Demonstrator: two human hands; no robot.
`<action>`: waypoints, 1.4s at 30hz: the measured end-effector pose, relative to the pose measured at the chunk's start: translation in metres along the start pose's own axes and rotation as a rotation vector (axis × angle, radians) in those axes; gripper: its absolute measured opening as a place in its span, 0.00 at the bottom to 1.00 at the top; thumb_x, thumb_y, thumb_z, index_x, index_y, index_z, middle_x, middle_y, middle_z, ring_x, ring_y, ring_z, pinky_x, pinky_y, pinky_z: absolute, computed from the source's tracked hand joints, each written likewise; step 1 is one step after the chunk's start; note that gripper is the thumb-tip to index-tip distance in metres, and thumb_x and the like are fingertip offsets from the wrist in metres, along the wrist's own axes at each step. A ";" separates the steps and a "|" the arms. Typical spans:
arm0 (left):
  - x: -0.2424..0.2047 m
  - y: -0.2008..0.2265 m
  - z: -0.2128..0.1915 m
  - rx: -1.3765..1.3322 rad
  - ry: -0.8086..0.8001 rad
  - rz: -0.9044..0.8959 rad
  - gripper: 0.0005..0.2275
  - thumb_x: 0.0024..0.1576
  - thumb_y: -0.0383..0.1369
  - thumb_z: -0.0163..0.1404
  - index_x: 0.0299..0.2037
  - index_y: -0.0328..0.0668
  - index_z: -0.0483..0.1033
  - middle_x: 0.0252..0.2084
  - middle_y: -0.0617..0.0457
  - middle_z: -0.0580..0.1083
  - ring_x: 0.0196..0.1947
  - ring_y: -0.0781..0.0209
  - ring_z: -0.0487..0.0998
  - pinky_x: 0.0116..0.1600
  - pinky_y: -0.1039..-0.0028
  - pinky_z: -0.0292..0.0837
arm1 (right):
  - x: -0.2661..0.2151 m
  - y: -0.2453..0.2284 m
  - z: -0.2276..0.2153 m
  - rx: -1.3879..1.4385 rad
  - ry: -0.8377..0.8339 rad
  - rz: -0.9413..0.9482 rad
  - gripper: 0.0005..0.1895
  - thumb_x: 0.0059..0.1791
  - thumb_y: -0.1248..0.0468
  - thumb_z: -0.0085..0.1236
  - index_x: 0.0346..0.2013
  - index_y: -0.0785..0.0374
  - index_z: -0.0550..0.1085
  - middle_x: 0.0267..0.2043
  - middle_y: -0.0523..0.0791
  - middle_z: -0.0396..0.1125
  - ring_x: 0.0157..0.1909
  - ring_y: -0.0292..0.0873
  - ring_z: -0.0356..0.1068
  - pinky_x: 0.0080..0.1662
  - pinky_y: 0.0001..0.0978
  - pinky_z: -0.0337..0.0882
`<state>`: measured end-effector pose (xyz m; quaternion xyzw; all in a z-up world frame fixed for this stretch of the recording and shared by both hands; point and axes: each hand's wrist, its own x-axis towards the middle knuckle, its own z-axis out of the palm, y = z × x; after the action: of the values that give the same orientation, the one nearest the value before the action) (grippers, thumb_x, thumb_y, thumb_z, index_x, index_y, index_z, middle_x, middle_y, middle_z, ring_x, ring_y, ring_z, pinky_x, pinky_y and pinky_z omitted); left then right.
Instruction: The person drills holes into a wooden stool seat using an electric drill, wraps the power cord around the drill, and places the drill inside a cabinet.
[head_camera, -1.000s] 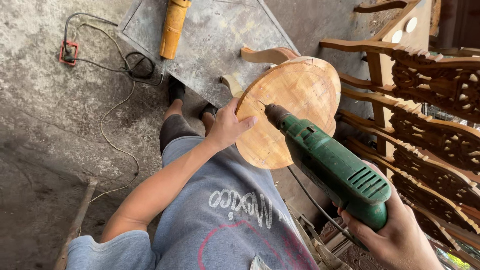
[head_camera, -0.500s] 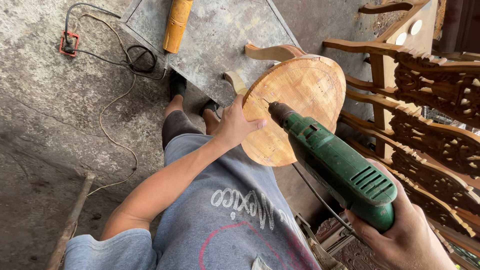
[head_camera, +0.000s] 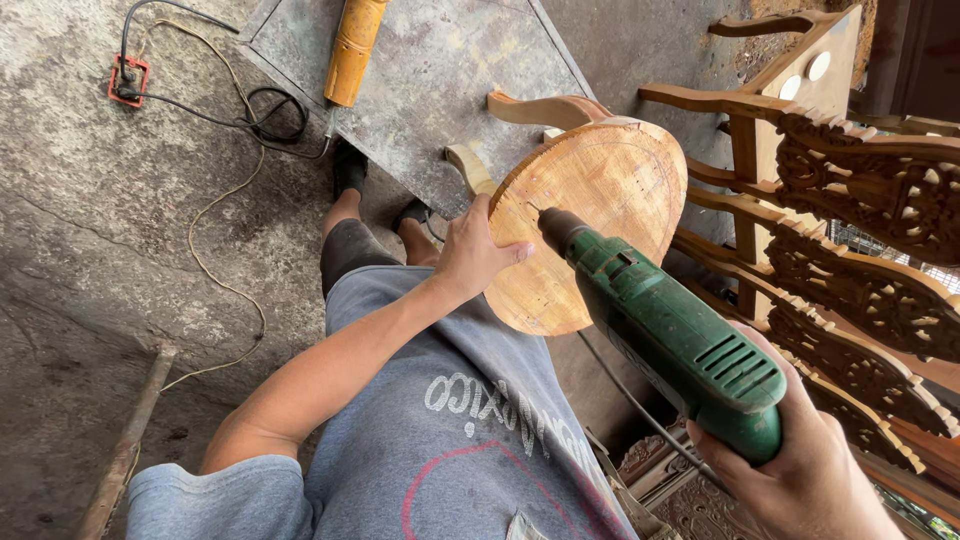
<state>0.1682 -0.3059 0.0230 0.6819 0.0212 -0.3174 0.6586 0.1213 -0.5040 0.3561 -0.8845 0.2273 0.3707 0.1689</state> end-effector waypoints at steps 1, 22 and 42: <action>-0.001 0.000 -0.001 -0.003 0.005 0.004 0.25 0.47 0.35 0.68 0.49 0.31 0.69 0.43 0.38 0.79 0.47 0.44 0.83 0.52 0.61 0.77 | 0.000 -0.001 -0.001 -0.002 -0.002 -0.001 0.51 0.39 0.62 0.70 0.74 0.61 0.58 0.57 0.51 0.74 0.60 0.44 0.75 0.60 0.38 0.71; -0.001 -0.004 0.000 -0.042 0.001 -0.002 0.25 0.48 0.35 0.67 0.47 0.29 0.67 0.39 0.35 0.79 0.42 0.43 0.84 0.48 0.62 0.80 | 0.006 -0.018 -0.007 -0.166 0.000 0.081 0.55 0.35 0.62 0.72 0.75 0.57 0.58 0.53 0.53 0.76 0.58 0.50 0.76 0.58 0.43 0.73; -0.001 -0.008 0.003 -0.023 -0.029 -0.016 0.24 0.49 0.36 0.66 0.46 0.31 0.65 0.38 0.37 0.78 0.40 0.48 0.85 0.44 0.67 0.82 | 0.012 -0.025 -0.007 -0.135 -0.068 0.182 0.55 0.38 0.62 0.69 0.78 0.53 0.54 0.54 0.52 0.76 0.55 0.49 0.79 0.58 0.43 0.76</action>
<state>0.1631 -0.3072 0.0165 0.6695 0.0207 -0.3322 0.6641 0.1457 -0.4895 0.3554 -0.8565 0.2752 0.4288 0.0825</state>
